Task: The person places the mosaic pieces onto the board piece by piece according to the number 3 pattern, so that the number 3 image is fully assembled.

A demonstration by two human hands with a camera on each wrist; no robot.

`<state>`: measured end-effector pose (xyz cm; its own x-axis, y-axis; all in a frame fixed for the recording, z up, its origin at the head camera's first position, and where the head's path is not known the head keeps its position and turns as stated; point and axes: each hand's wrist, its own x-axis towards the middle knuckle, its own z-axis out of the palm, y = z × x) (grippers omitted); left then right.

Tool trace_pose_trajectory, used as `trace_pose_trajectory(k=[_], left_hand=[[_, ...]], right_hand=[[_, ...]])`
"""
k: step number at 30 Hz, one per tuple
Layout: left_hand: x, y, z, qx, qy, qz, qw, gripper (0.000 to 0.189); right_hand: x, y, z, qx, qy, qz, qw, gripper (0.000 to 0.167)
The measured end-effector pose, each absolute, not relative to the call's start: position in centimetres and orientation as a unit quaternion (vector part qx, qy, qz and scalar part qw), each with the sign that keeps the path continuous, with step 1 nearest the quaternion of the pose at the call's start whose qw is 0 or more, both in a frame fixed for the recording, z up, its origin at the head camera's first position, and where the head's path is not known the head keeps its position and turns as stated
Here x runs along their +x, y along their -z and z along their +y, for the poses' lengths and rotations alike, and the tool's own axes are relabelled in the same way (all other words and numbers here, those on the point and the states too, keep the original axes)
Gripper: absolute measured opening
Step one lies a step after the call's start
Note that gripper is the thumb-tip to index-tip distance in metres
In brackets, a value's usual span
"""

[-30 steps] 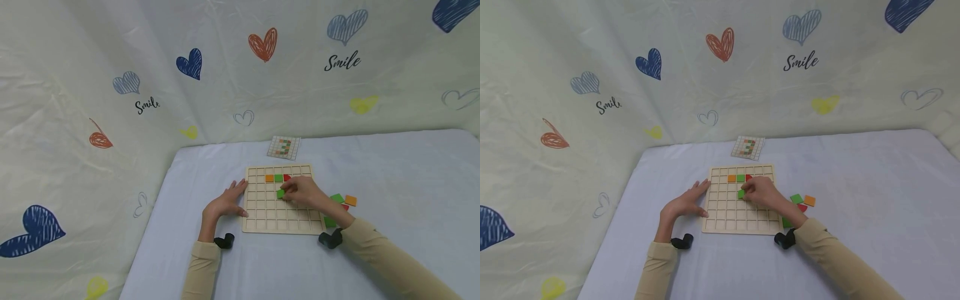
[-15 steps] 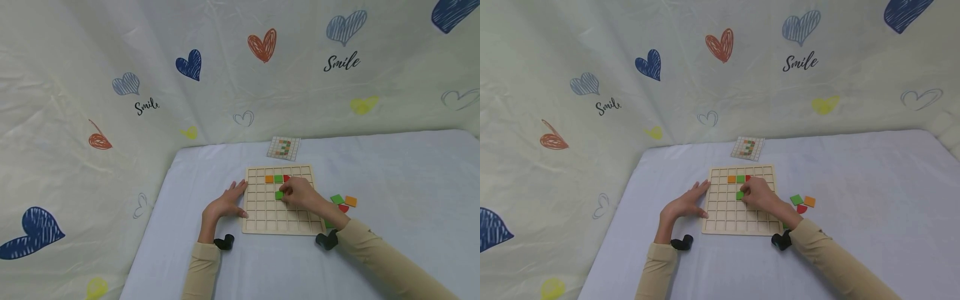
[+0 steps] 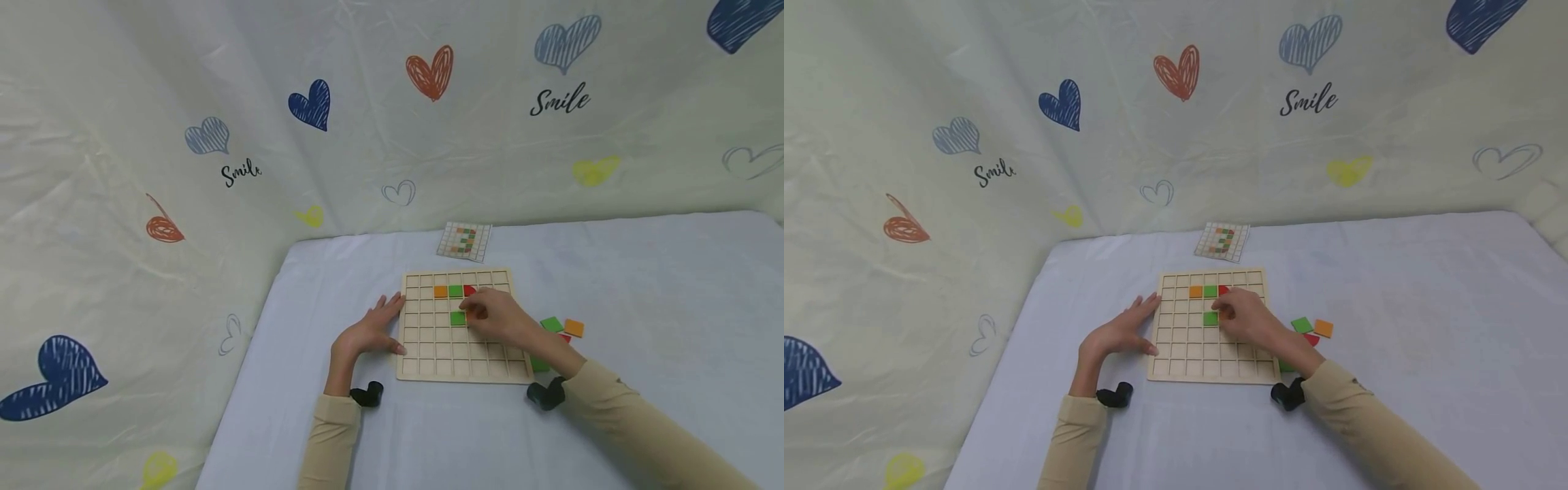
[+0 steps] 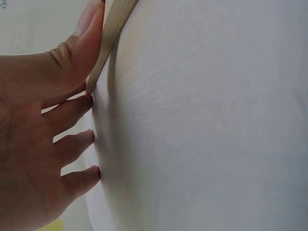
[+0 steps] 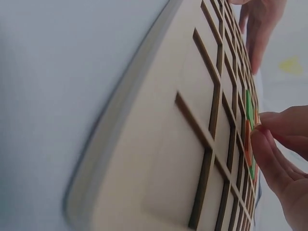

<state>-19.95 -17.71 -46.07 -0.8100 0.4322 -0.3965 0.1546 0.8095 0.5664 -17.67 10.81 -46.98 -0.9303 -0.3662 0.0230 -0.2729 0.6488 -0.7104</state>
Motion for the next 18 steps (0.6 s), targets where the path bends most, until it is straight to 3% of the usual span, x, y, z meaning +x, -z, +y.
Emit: trace_pose_trajectory(k=[18], left_hand=[[-19.9,46.0,-17.6,0.16,-0.261,0.915,0.262,0.11]], right_hand=[[-14.9,47.2,15.2,-0.184,0.343,0.921,-0.015,0.017]])
